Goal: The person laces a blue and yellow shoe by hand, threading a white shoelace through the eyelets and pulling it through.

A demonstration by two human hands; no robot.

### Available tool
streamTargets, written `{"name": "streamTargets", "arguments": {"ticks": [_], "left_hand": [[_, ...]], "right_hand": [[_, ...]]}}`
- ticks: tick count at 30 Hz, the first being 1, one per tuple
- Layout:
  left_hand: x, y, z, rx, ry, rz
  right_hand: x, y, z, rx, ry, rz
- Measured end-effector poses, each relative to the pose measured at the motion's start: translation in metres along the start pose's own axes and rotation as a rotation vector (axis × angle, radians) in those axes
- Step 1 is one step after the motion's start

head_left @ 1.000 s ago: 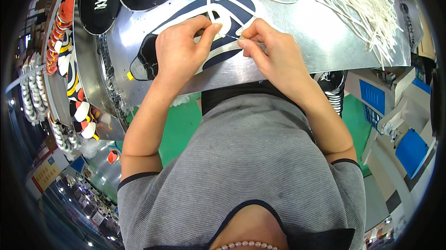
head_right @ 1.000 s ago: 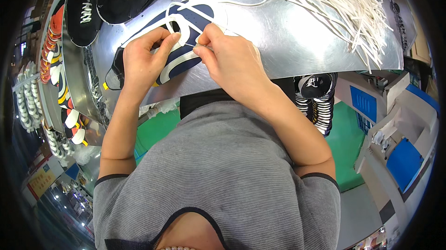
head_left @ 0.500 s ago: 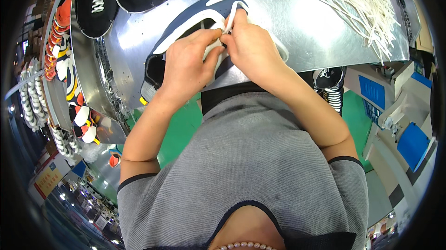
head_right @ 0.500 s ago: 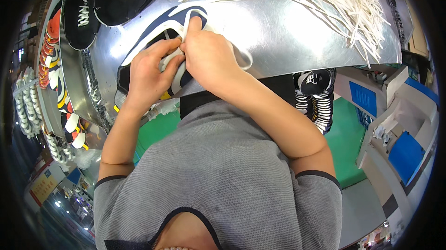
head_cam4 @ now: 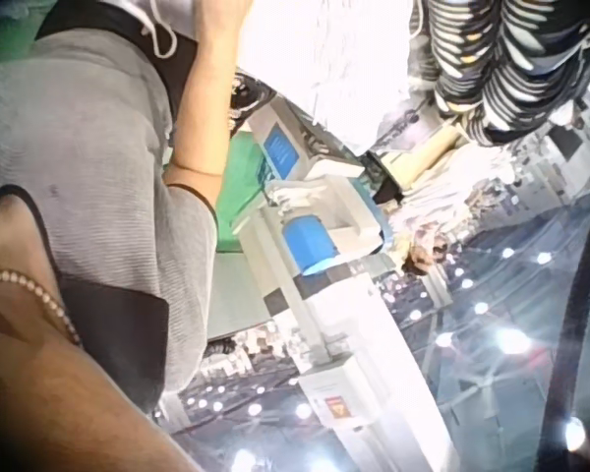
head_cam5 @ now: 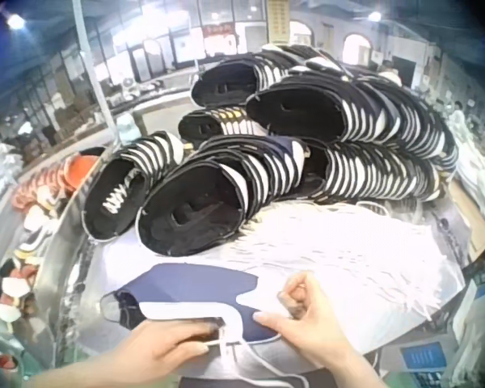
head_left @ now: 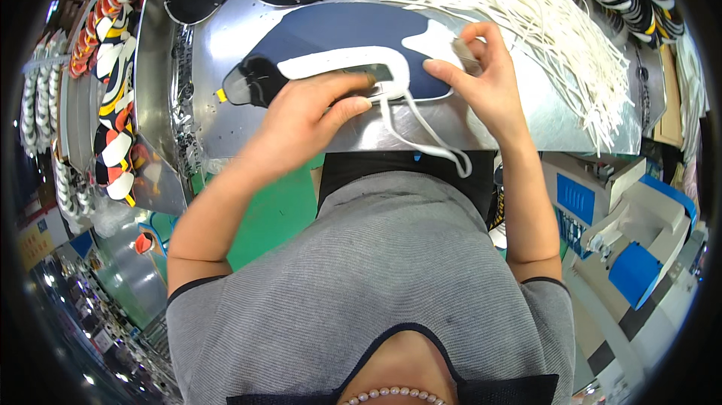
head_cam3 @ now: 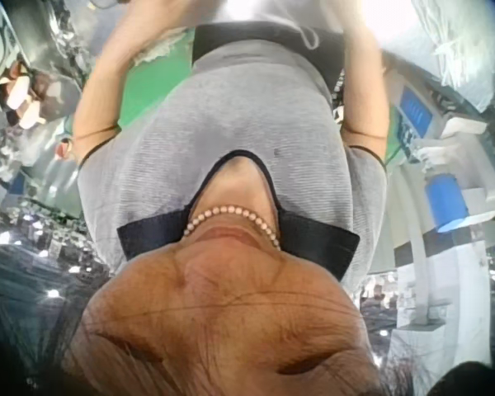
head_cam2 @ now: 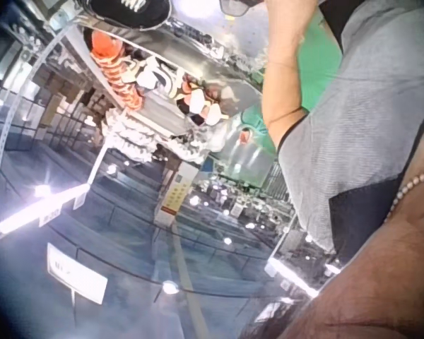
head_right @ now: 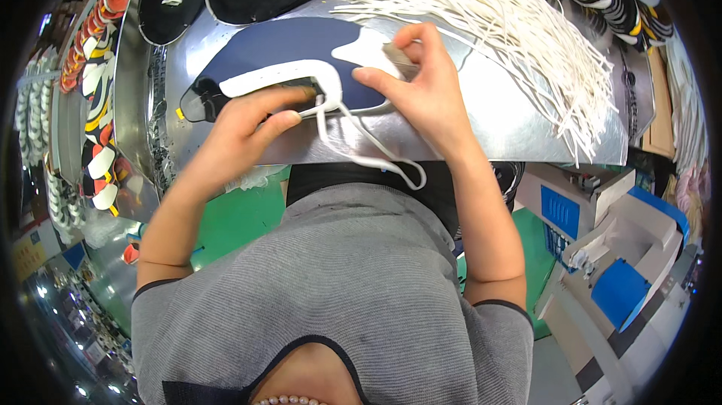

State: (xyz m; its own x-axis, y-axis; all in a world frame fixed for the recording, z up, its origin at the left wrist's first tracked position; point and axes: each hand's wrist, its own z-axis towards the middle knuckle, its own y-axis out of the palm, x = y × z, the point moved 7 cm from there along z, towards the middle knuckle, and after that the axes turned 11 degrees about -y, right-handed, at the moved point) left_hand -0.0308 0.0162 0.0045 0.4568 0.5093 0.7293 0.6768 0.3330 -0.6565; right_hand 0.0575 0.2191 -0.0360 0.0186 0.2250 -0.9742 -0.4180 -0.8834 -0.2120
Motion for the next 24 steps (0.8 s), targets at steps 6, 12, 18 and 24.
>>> {"name": "streamTargets", "arguments": {"ticks": [6, 12, 18, 24], "left_hand": [[-0.031, 0.025, 0.016, -0.388, -0.718, -0.511], [-0.042, 0.018, 0.037, -0.032, -0.3, -0.22], [-0.039, 0.018, 0.029, -0.069, -0.275, -0.349], [-0.037, -0.029, 0.033, 0.205, -0.089, 0.153]], "right_hand": [[-0.013, 0.015, -0.002, 0.127, -0.193, 0.012], [0.003, 0.015, -0.008, 0.134, -0.048, 0.04], [0.013, 0.011, -0.012, 0.133, 0.122, 0.138], [0.018, 0.008, -0.009, 0.092, 0.051, 0.069]]}}
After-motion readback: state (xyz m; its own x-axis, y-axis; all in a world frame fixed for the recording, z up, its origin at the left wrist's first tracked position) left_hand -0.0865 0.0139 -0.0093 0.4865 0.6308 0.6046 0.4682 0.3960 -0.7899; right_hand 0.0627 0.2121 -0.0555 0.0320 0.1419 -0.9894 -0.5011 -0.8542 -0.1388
